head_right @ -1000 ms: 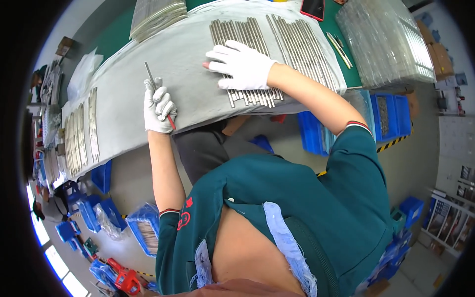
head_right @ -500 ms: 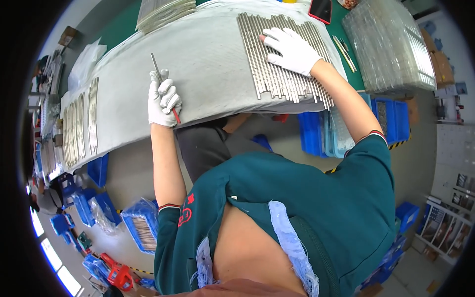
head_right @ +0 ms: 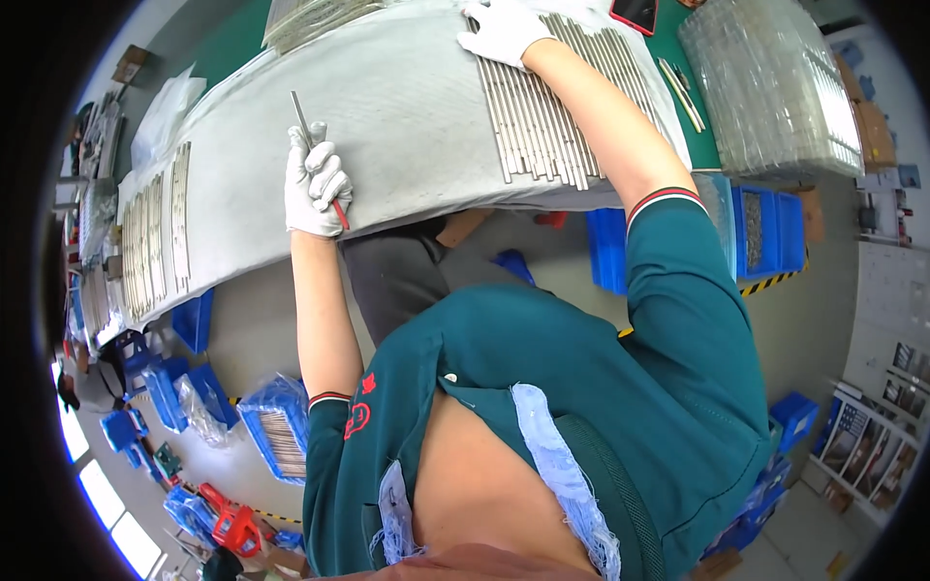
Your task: Sanding individual metal rods using a sanding block at a workbench.
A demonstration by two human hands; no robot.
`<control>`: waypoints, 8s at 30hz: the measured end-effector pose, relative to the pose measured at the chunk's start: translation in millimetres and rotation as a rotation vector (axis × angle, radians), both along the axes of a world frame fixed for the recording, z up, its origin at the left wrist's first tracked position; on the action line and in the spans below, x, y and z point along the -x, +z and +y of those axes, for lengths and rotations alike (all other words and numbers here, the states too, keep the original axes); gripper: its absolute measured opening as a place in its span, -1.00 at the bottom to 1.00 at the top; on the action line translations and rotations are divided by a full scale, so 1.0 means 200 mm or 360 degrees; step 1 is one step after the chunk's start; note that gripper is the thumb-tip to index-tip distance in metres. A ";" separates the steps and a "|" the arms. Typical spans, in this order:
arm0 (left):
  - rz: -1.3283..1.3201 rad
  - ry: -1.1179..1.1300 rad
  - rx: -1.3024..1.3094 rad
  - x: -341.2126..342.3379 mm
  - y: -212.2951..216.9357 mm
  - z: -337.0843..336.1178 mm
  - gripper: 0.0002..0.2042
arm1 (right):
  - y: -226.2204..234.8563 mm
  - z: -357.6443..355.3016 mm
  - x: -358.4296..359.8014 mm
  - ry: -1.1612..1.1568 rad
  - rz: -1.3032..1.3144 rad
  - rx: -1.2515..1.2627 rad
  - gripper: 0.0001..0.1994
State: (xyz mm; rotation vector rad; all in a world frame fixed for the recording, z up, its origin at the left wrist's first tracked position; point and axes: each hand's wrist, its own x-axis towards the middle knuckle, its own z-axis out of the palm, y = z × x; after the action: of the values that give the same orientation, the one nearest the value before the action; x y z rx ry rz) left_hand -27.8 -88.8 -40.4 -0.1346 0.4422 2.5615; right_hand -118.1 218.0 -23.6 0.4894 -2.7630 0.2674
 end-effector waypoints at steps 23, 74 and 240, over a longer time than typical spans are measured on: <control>0.0039 0.0006 -0.0040 0.01 -0.01 0.01 -0.62 | -0.06 0.37 -0.06 -0.0256 -0.0043 -0.0351 -0.54; 0.0127 0.0715 0.0418 0.00 -0.06 0.14 -0.72 | 0.37 -0.59 -0.45 0.0419 -0.0949 -0.0327 -0.61; 0.0501 -0.0601 0.2261 -0.46 0.07 -0.03 -0.69 | -0.08 -0.39 -1.22 0.0020 -0.0769 0.0195 -0.48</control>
State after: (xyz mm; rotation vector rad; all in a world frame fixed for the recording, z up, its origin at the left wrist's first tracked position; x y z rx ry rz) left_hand 64.2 -95.6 -26.7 -0.1174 2.0646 1.4562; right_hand 126.6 140.7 -40.1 0.4594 -3.1795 0.6276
